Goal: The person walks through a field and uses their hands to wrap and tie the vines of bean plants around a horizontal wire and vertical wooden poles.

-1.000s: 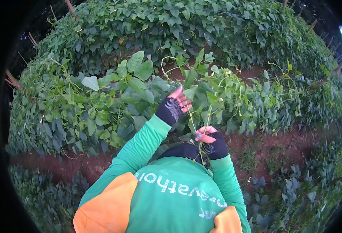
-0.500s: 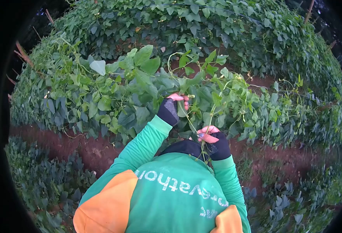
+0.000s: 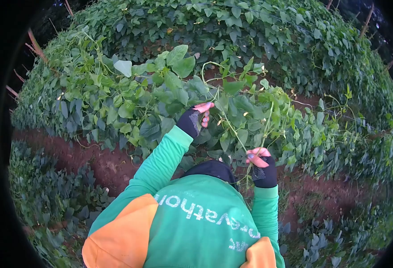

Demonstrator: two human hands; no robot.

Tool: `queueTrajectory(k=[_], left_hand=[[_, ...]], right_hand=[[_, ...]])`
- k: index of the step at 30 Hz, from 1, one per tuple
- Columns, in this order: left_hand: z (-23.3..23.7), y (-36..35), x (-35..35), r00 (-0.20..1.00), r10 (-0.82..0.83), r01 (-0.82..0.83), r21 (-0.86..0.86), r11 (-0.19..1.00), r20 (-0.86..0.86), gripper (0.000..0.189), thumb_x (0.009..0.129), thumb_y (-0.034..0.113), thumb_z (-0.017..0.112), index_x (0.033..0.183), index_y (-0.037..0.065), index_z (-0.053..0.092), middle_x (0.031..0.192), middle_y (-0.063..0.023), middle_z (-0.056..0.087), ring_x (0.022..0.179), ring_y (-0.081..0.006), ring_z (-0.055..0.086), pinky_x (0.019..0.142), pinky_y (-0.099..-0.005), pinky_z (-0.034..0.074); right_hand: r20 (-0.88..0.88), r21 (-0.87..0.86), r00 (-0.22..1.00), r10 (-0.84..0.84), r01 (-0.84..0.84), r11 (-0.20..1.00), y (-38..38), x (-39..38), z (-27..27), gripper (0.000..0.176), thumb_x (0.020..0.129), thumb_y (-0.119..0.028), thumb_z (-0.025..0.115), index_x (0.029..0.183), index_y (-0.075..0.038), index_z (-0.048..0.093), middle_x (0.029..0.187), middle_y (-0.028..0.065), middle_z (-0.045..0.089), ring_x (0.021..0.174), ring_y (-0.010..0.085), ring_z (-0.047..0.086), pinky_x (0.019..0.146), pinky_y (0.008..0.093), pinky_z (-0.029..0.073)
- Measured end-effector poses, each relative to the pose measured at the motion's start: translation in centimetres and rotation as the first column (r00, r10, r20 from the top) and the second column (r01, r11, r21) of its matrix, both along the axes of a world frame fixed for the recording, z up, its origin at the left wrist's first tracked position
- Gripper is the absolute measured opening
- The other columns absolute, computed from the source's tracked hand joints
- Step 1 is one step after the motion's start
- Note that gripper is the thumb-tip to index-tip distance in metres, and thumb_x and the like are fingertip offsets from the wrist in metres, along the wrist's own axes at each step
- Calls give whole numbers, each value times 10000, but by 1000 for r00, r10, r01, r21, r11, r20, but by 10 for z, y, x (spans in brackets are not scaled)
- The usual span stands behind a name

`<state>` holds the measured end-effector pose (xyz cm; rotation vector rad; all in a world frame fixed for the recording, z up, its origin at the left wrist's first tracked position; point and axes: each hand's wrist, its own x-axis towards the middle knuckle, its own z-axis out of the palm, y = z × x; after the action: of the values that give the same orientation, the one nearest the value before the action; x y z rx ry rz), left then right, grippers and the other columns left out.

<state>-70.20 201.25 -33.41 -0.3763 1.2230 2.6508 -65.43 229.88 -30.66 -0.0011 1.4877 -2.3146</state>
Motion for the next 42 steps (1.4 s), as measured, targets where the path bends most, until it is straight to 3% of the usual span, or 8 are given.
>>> queueTrajectory(k=[9, 20, 24, 30, 36, 38, 40, 42], left_hand=[[-7, 0, 10, 983, 113, -104, 66, 992, -147, 324, 892, 361, 569, 1012, 62, 607, 942, -42, 616, 905, -155, 598, 757, -266, 452], [54, 3, 10, 711, 569, -685, -227, 692, -412, 343, 800, 260, 628, 1053, 35, 568, 1222, -87, 540, 863, -151, 606, 705, -285, 474], [51, 10, -29, 724, 392, -685, -521, 510, -568, 679, 749, 274, 695, 1295, -32, 433, 1389, -140, 373, 1112, -207, 514, 946, -313, 386], [78, 12, -32, 954, 13, -151, -441, 885, -299, 570, 748, 236, 707, 1218, -16, 506, 1168, -93, 554, 1075, -156, 497, 952, -279, 351], [78, 23, -6, 858, -105, -377, -755, 536, -503, 268, 752, 233, 707, 885, 35, 585, 923, -36, 576, 931, -115, 510, 935, -264, 351], [74, 28, 10, 923, -75, -262, -758, 597, -377, 260, 743, 267, 713, 868, 77, 586, 960, -49, 588, 1084, -185, 488, 1038, -355, 272], [64, 36, 24, 790, -52, -610, -791, 37, -612, 241, 737, 288, 711, 860, 123, 586, 1006, -74, 602, 1260, -306, 375, 1083, -464, 168], [60, 31, 42, 790, -66, -605, -793, 68, -609, 210, 759, 282, 685, 854, 131, 573, 1152, -124, 580, 1337, -381, 261, 1073, -498, 163]], right_hand=[[-80, 259, 997, 24, -2, 966, 17, 12, -18, 111, 781, -22, 630, 882, -27, 584, 872, 65, 644, 724, 129, 582, 689, 262, 460], [-73, 308, 994, 75, -50, 950, 22, 29, -20, 113, 769, -31, 631, 872, -32, 584, 878, 73, 664, 739, 109, 584, 696, 254, 457], [-70, 290, 995, 70, -47, 956, 25, 32, -13, 114, 767, -18, 629, 867, -33, 578, 892, 82, 664, 760, 119, 591, 707, 256, 459], [-107, 256, 993, 59, -29, 966, 47, 30, -24, 112, 772, -10, 626, 873, -33, 582, 933, 90, 657, 818, 122, 588, 737, 262, 458], [-104, 227, 994, -21, 44, 973, 81, 23, -49, 105, 791, -20, 627, 889, -31, 592, 983, 74, 645, 846, 115, 573, 781, 264, 449], [-94, 196, 994, -64, 81, 977, 88, 22, -52, 109, 795, -23, 627, 900, -29, 596, 988, 69, 643, 848, 111, 567, 785, 264, 446], [-124, 269, 985, -123, 152, 951, 95, 23, -47, 127, 804, -37, 630, 927, -24, 602, 964, 59, 641, 845, 108, 557, 791, 265, 439], [-158, 297, 976, -151, 193, 935, 105, 19, -49, 145, 804, -54, 639, 941, -20, 604, 934, 46, 635, 844, 106, 554, 795, 259, 428]])
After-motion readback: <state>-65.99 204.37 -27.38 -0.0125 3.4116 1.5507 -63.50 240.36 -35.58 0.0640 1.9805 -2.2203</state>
